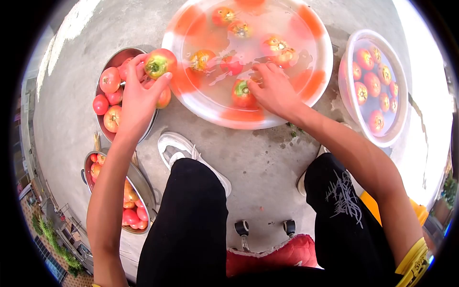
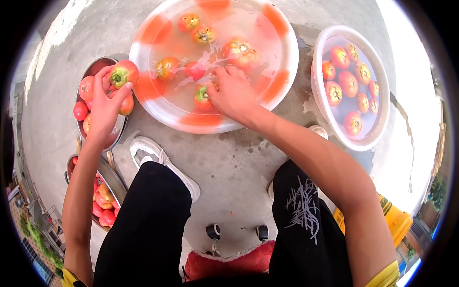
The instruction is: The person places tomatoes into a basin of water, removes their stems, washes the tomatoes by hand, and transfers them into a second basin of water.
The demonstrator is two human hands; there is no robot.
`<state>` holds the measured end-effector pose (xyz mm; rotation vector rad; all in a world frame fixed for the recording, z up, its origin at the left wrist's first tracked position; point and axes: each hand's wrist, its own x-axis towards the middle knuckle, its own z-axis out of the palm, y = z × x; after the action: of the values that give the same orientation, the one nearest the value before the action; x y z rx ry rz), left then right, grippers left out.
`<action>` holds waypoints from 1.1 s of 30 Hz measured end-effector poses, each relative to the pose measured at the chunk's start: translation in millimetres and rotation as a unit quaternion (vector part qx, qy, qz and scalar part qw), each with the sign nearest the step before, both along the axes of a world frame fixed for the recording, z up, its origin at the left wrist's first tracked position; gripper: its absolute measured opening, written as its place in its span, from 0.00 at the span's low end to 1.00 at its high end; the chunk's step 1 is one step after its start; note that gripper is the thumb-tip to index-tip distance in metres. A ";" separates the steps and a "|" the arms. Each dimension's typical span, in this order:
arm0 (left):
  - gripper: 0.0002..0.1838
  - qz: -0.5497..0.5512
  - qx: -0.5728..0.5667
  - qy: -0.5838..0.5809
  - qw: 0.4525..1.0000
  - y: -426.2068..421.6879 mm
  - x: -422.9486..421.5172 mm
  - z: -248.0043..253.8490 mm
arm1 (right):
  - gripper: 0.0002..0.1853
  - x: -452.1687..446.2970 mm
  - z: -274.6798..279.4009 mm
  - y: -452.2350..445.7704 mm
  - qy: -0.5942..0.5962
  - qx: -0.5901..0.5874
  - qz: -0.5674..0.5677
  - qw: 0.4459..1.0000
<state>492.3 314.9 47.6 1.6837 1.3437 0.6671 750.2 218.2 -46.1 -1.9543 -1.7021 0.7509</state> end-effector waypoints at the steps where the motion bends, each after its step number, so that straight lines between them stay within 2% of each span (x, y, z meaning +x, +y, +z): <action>1: 0.31 -0.024 -0.045 -0.019 0.999 -8.5 21.6 5.0 | 0.23 -0.9 1.9 0.6 0.004 -0.006 -0.008 1.000; 2: 0.31 -0.056 -0.041 0.011 0.997 -9.2 34.2 -6.0 | 0.23 -0.6 2.5 1.5 0.002 -0.005 -0.007 1.000; 3: 0.31 -0.088 -0.037 0.042 0.995 -5.7 45.8 -22.3 | 0.23 0.8 2.9 3.3 0.056 -0.003 -0.017 0.998; 4: 0.31 -0.086 -0.037 0.039 0.995 -4.4 58.0 -33.8 | 0.23 2.8 3.1 5.1 0.110 -0.001 -0.028 0.994; 6: 0.32 -0.170 0.018 0.054 0.984 -1.7 80.7 -53.2 | 0.23 7.4 2.9 8.8 0.148 0.001 -0.043 0.988; 7: 0.32 -0.171 0.017 0.050 0.984 -0.3 88.6 -59.0 | 0.23 9.5 3.7 9.9 0.189 0.003 -0.061 0.980; 8: 0.32 -0.194 0.017 0.077 0.978 0.7 96.6 -64.2 | 0.23 10.7 4.1 10.6 0.186 0.002 -0.063 0.981; 9: 0.32 -0.218 0.019 0.105 0.970 2.0 104.0 -69.3 | 0.24 10.3 3.9 11.9 0.243 -0.017 -0.085 0.966; 10: 0.32 -0.227 0.006 0.085 0.970 4.6 108.4 -76.9 | 0.25 10.2 2.9 12.5 0.299 -0.036 -0.107 0.947; 14: 0.31 -0.238 0.002 0.047 0.970 4.6 120.1 -98.6 | 0.31 14.7 -1.0 22.7 0.286 -0.089 -0.125 0.946; 16: 0.30 -0.261 0.150 0.174 0.938 1.3 126.0 -104.0 | 0.37 15.5 -2.4 27.1 0.288 -0.132 -0.148 0.937; 17: 0.30 -0.261 0.150 0.174 0.938 -0.8 132.0 -93.3 | 0.37 18.8 -13.7 31.5 0.288 -0.132 -0.149 0.937; 19: 0.30 -0.264 0.020 0.313 0.912 -2.4 142.9 -74.5 | 0.39 21.8 -24.1 38.5 0.263 -0.116 -0.135 0.948; 20: 0.30 -0.267 0.019 0.312 0.912 -2.9 144.8 -74.4 | 0.39 24.2 -21.6 37.9 0.263 -0.117 -0.138 0.948; 22: 0.32 -0.286 0.106 0.391 0.868 -3.0 147.3 -76.1 | 0.36 29.0 -14.7 39.4 0.313 -0.236 -0.121 0.912; 23: 0.32 -0.286 0.105 0.391 0.869 -2.9 146.4 -78.5 | 0.36 29.3 -16.8 40.4 0.312 -0.237 -0.121 0.912; 25: 0.33 -0.286 0.219 0.456 0.814 -2.7 141.4 -87.1 | 0.31 30.6 -24.9 46.2 0.150 -0.230 -0.116 0.955; 26: 0.33 -0.286 0.218 0.456 0.814 -2.7 139.4 -92.6 | 0.31 32.1 -31.1 47.8 0.150 -0.231 -0.115 0.954; 28: 0.36 -0.267 0.270 0.388 0.840 -2.9 137.5 -96.4 | 0.28 34.1 -36.3 48.9 0.006 -0.125 0.036 0.991; 29: 0.36 -0.267 0.270 0.389 0.840 -4.0 136.9 -95.2 | 0.28 32.3 -35.9 48.3 0.007 -0.125 0.036 0.991; 30: 0.37 -0.257 0.222 0.352 0.872 -6.5 136.6 -94.1 | 0.28 29.8 -35.6 46.1 0.178 -0.124 -0.054 0.975; 31: 0.38 -0.247 0.173 0.314 0.900 -8.2 136.8 -92.3 | 0.27 26.5 -29.7 43.7 0.342 -0.118 -0.142 0.921; 32: 0.38 -0.246 0.173 0.314 0.901 -6.1 135.1 -96.1 | 0.27 24.0 -23.5 42.0 0.341 -0.118 -0.142 0.922; 33: 0.37 -0.242 0.120 0.224 0.936 -2.4 132.4 -102.6 | 0.29 21.6 -17.3 40.7 0.386 -0.123 -0.139 0.904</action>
<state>624.7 312.5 -55.0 2.3589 1.0931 0.1622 771.9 258.9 -63.4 -1.6444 -0.8646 1.4342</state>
